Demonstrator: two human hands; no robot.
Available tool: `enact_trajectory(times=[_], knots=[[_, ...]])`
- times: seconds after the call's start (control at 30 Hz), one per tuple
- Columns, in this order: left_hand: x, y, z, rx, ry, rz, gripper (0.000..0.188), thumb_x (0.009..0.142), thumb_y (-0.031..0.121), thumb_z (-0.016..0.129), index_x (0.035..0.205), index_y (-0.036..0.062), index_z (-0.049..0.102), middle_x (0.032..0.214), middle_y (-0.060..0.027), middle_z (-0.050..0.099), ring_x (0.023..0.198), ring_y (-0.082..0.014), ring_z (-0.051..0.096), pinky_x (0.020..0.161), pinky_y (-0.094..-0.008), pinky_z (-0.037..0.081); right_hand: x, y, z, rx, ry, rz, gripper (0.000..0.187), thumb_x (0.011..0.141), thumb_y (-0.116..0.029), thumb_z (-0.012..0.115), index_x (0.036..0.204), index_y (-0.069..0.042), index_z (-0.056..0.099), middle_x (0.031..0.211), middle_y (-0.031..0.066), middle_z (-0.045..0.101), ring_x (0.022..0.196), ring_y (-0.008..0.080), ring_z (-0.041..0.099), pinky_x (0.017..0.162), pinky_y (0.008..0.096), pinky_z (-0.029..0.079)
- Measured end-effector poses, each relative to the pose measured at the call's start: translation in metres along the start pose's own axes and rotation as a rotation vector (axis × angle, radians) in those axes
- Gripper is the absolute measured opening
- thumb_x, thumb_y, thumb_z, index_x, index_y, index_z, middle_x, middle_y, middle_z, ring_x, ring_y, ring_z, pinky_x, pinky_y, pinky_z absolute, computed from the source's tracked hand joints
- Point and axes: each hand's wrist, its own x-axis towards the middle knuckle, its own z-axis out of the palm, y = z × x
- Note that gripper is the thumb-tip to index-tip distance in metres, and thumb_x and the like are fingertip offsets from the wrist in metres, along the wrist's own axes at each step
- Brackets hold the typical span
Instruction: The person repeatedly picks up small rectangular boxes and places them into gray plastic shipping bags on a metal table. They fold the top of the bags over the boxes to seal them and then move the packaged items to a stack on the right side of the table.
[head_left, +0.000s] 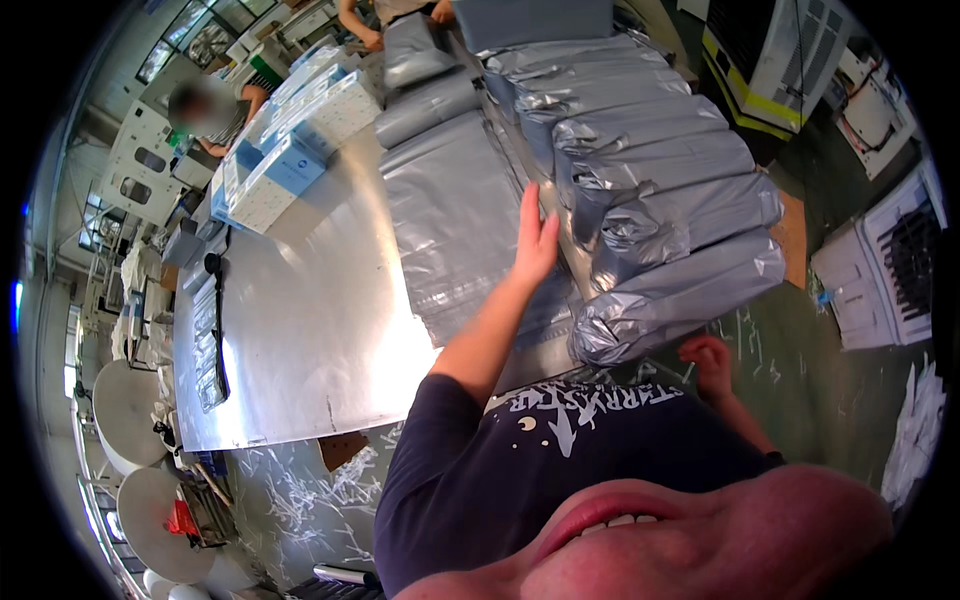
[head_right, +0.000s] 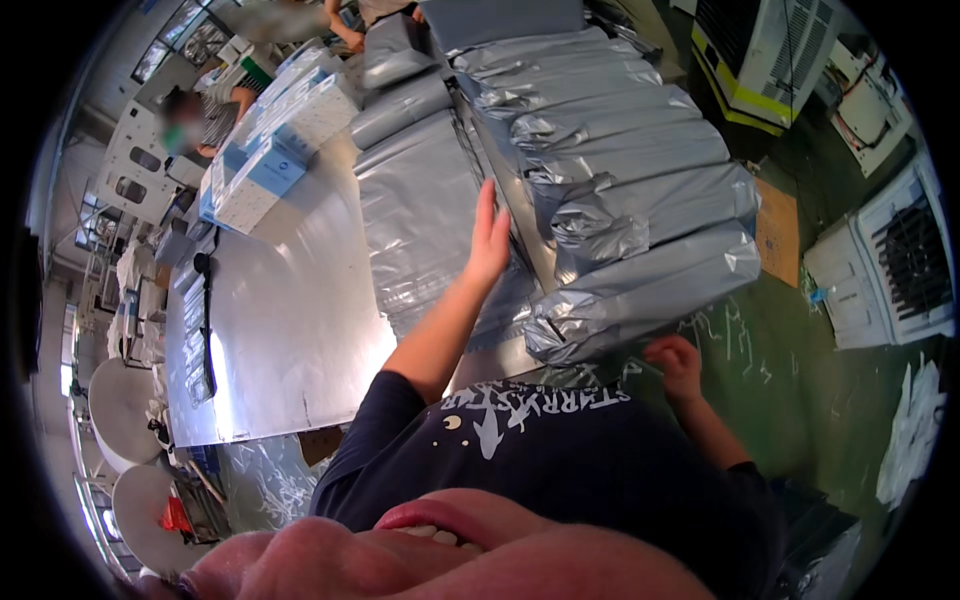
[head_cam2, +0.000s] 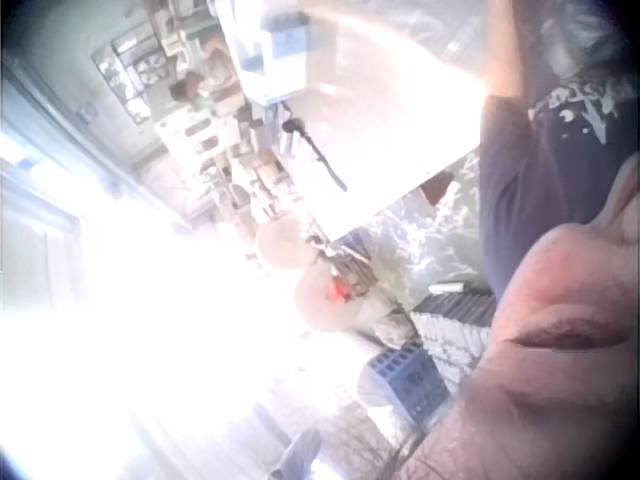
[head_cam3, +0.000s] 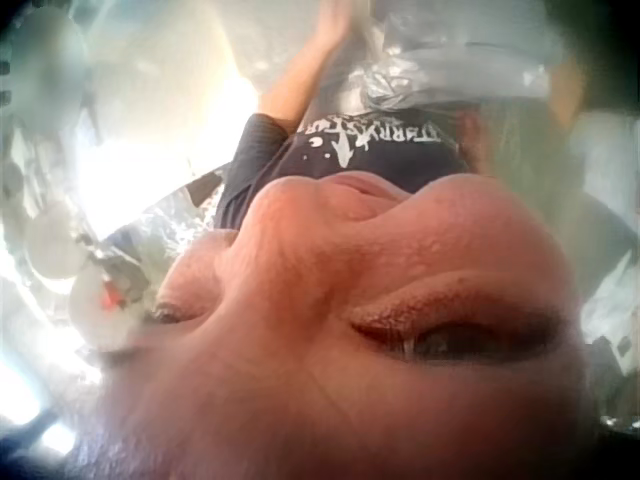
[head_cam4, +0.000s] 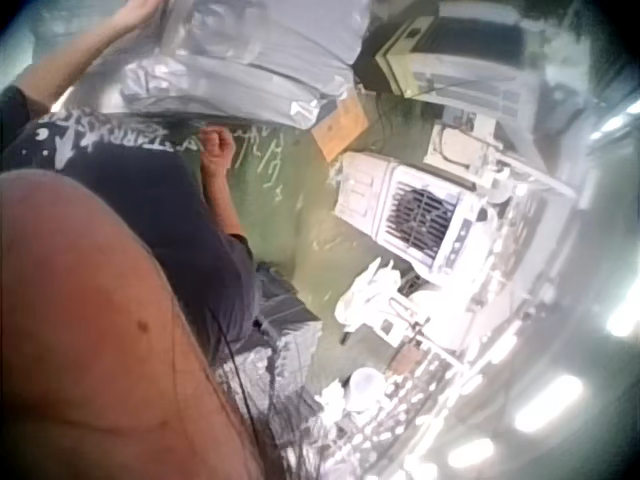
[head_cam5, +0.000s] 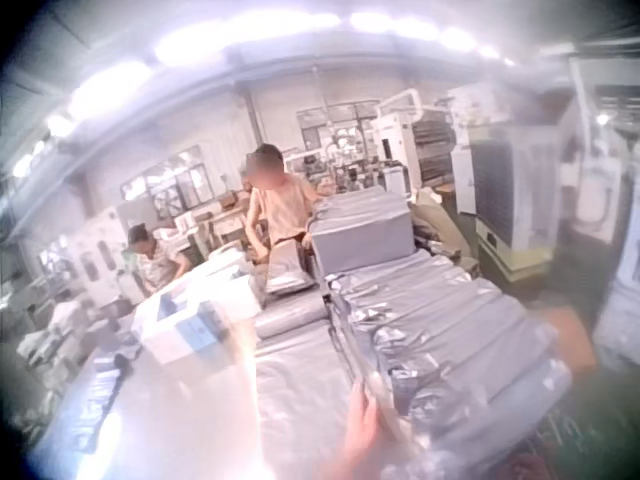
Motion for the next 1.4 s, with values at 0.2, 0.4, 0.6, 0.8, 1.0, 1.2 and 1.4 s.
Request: enact_trajectory(times=[0.2,0.4,0.6,0.8,1.0,1.2,1.4], knots=[[-0.003,0.033,0.068,-0.222,-0.010,-0.089,0.060,0.095,0.023,0.041,0.140,-0.0075,0.017,0.146,-0.0251,0.019,0.137,-0.0342,0.018,0.111,-0.0355,0.014,-0.001,-0.016,0.035,-0.176,0.035,0.020,0.047,0.083,-0.010,0.063,0.124,-0.003,0.043,0.116,0.0091,0.053,0.110,0.0202,0.051,0.092,0.0338,0.043],[-0.029,0.059,0.055,-0.466,-0.134,-0.377,0.043,0.096,0.025,0.040,0.129,-0.0027,0.040,0.110,-0.0135,0.055,0.097,-0.0244,0.052,0.091,-0.0349,0.039,-0.039,-0.010,-0.034,0.227,0.484,0.072,0.053,0.092,-0.030,0.052,0.136,-0.011,0.030,0.128,0.0094,0.045,0.117,0.0206,0.044,0.097,0.0356,0.039],[0.002,0.035,0.102,-1.094,-0.284,-0.831,0.056,0.098,0.048,0.030,0.119,0.0024,0.054,0.116,-0.0097,0.057,0.107,-0.0190,0.053,0.094,-0.0306,0.039,-0.025,0.002,-0.075,-0.170,0.309,0.124,0.052,0.091,-0.029,0.052,0.135,-0.011,0.032,0.128,0.0095,0.046,0.116,0.0217,0.046,0.096,0.0365,0.039],[0.039,0.109,0.096,-0.561,-0.497,-0.035,0.049,0.095,0.038,0.035,0.125,0.0019,0.049,0.116,-0.0161,0.056,0.109,-0.0268,0.052,0.096,-0.0345,0.038,0.005,-0.036,-0.098,-0.365,0.392,0.101,0.048,0.089,-0.024,0.054,0.131,-0.008,0.038,0.125,0.0095,0.048,0.114,0.0216,0.048,0.093,0.0362,0.042],[0.230,0.185,0.039,-0.496,-0.457,0.412,0.056,0.090,0.044,0.045,0.126,0.0013,0.048,0.109,-0.0154,0.058,0.098,-0.0296,0.058,0.088,-0.0383,0.045,0.088,-0.100,-0.083,-0.462,0.563,-0.131,0.044,0.087,-0.019,0.057,0.127,-0.006,0.044,0.121,0.0095,0.050,0.112,0.0214,0.049,0.090,0.0359,0.044],[0.413,0.069,-0.055,-0.615,-0.398,-0.191,0.057,0.090,0.053,0.042,0.113,0.0048,0.060,0.089,-0.0183,0.062,0.085,-0.0300,0.061,0.077,-0.0367,0.048,0.214,-0.151,0.107,-0.066,-0.024,-0.488,0.078,0.074,-0.004,0.066,0.140,-0.007,0.025,0.126,0.0105,0.047,0.117,0.0238,0.046,0.093,0.0418,0.043],[0.420,-0.066,-0.083,-0.481,0.366,-0.091,0.040,0.091,0.037,0.050,0.083,0.0012,0.064,0.075,-0.0028,0.061,0.070,-0.0135,0.055,0.068,-0.0282,0.044,0.258,-0.163,0.165,-0.952,-0.324,-0.358,0.058,0.066,-0.023,0.079,0.116,-0.007,0.055,0.105,0.0116,0.060,0.099,0.0276,0.056,0.082,0.0349,0.047]])
